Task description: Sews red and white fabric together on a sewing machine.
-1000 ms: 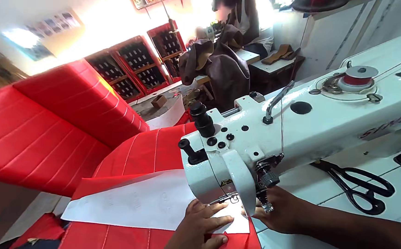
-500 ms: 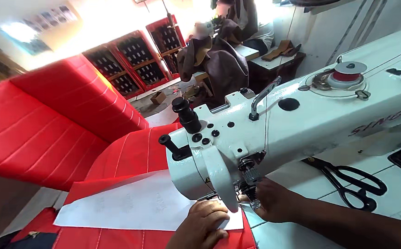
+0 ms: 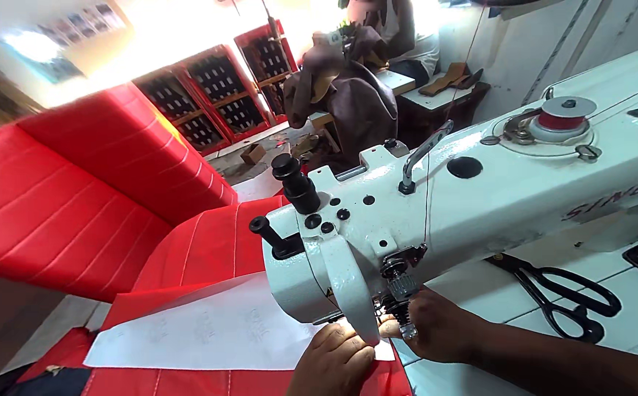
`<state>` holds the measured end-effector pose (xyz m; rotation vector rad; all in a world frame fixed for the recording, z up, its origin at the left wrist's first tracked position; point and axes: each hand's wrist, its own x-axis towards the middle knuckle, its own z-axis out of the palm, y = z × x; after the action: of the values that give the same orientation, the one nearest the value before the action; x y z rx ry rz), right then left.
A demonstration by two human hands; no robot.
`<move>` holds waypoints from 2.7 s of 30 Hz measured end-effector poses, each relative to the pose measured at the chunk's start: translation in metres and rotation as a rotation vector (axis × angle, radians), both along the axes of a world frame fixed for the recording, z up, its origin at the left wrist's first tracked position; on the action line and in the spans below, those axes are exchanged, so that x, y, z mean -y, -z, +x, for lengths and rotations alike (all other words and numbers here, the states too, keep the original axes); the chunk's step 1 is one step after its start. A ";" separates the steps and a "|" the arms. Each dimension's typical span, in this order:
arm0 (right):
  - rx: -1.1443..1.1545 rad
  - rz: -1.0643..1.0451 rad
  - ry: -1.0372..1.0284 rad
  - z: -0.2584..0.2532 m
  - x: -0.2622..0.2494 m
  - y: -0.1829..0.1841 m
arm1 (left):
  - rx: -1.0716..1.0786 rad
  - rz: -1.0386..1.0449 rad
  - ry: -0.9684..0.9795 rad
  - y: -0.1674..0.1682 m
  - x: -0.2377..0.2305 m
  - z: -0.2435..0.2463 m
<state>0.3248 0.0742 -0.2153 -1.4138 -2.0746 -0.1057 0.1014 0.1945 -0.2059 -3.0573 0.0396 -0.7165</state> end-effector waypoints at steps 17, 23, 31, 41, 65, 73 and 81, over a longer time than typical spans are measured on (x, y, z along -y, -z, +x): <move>-0.126 0.013 0.073 0.002 0.003 -0.009 | -0.070 -0.352 -0.112 -0.013 -0.008 0.007; -0.119 0.038 -0.043 0.008 0.002 -0.001 | -0.032 -0.262 -0.364 -0.014 0.022 0.010; -0.111 0.012 -0.025 0.008 -0.001 0.004 | 0.110 -0.083 -0.438 0.006 0.037 0.017; -0.035 0.068 0.071 0.003 0.001 0.000 | 0.049 -0.234 -0.315 0.003 0.015 0.011; -0.046 0.049 0.154 -0.003 0.004 -0.008 | -0.012 -0.286 -0.383 -0.001 -0.025 -0.006; 0.002 0.066 0.214 -0.005 0.003 -0.008 | 0.008 -0.217 -0.271 0.002 -0.027 0.002; -0.033 -0.009 0.149 0.003 0.008 -0.014 | -0.025 -0.248 -0.276 0.004 -0.029 0.005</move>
<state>0.3274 0.0663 -0.2013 -1.5646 -1.9442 -0.1333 0.1063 0.2239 -0.2104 -3.2026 -0.4976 -0.7113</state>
